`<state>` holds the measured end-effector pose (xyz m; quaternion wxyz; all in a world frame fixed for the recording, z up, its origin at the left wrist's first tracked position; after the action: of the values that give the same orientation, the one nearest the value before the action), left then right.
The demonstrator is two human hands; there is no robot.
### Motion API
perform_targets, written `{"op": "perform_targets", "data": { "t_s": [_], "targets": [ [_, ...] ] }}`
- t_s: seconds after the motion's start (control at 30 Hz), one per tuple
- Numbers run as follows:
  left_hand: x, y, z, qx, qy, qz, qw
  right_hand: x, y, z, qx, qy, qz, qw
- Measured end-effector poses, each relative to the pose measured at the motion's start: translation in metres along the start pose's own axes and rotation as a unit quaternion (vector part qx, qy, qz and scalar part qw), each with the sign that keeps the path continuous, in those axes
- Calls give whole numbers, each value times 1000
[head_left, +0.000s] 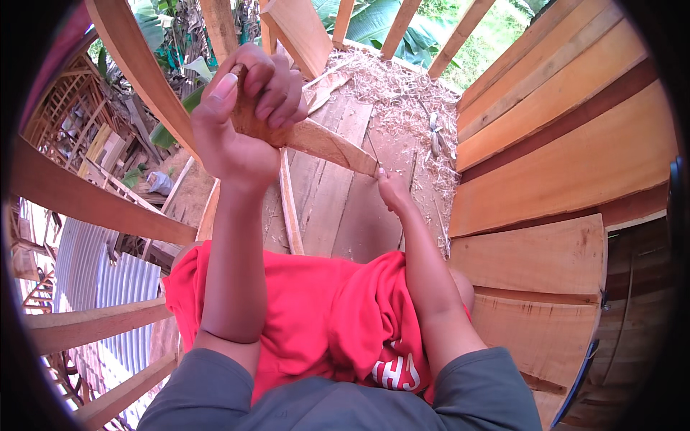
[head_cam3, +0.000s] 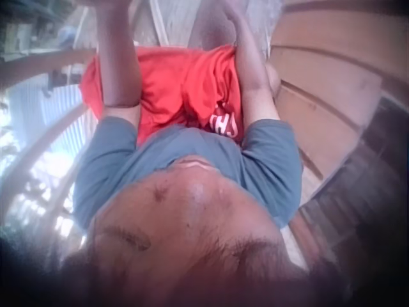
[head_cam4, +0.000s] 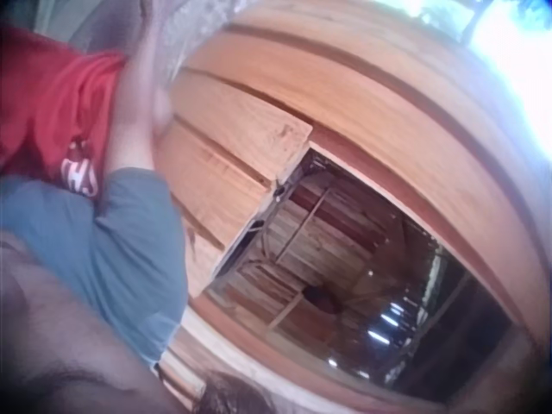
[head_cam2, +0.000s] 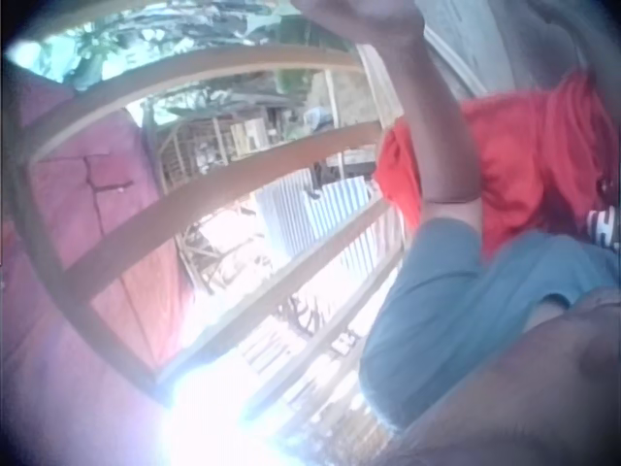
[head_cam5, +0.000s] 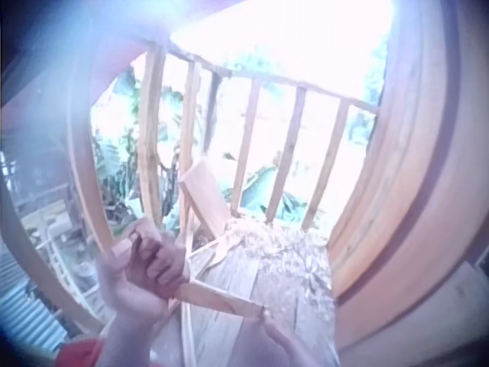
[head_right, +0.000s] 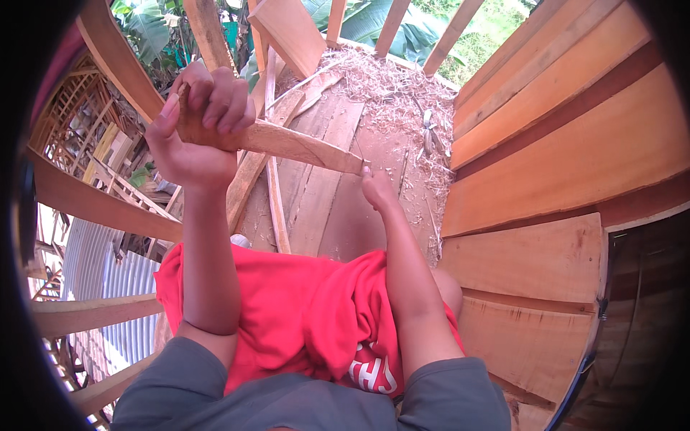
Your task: The person is carving a piece of wood using a knife. They hold the wood in their left hand and use the knife in their right hand to shave off thin layers, shaping the wood into a pointed form. Wood shavings accumulate on the floor around them.
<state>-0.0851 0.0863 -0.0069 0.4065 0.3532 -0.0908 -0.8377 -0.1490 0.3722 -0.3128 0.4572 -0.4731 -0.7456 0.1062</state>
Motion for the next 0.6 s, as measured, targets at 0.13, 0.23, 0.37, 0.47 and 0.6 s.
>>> {"op": "perform_targets", "data": {
  "t_s": [0.13, 0.23, 0.37, 0.47, 0.6],
  "targets": [
    [-1, -1, 2, 5, -11, -20, 1000, 9, -31, -25, 182, 57, -21, 981],
    [-2, -1, 3, 1, -18, -11, 1000, 3, -8, -7, 17, 39, -9, 999],
    [-2, 1, 2, 7, -23, -19, 1000, -3, -30, -14, 159, -19, -2, 987],
    [-12, -8, 3, 14, -26, -42, 999, 11, 22, 18, 114, 67, -57, 990],
    [2, 4, 5, 4, -39, -13, 999, -3, -29, -9, 161, 51, -52, 984]
  ]
}}
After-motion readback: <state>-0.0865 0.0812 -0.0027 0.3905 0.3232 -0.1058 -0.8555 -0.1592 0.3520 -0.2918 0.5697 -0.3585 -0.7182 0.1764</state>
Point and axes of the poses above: each hand's wrist, its own z-axis towards the middle knuckle, its own x-axis out of the back of the hand, y = z × x, the point moved 6 cm from there along z, towards the middle knuckle, and after that the axes turned 15 degrees about -x, right-handed, at the moved point
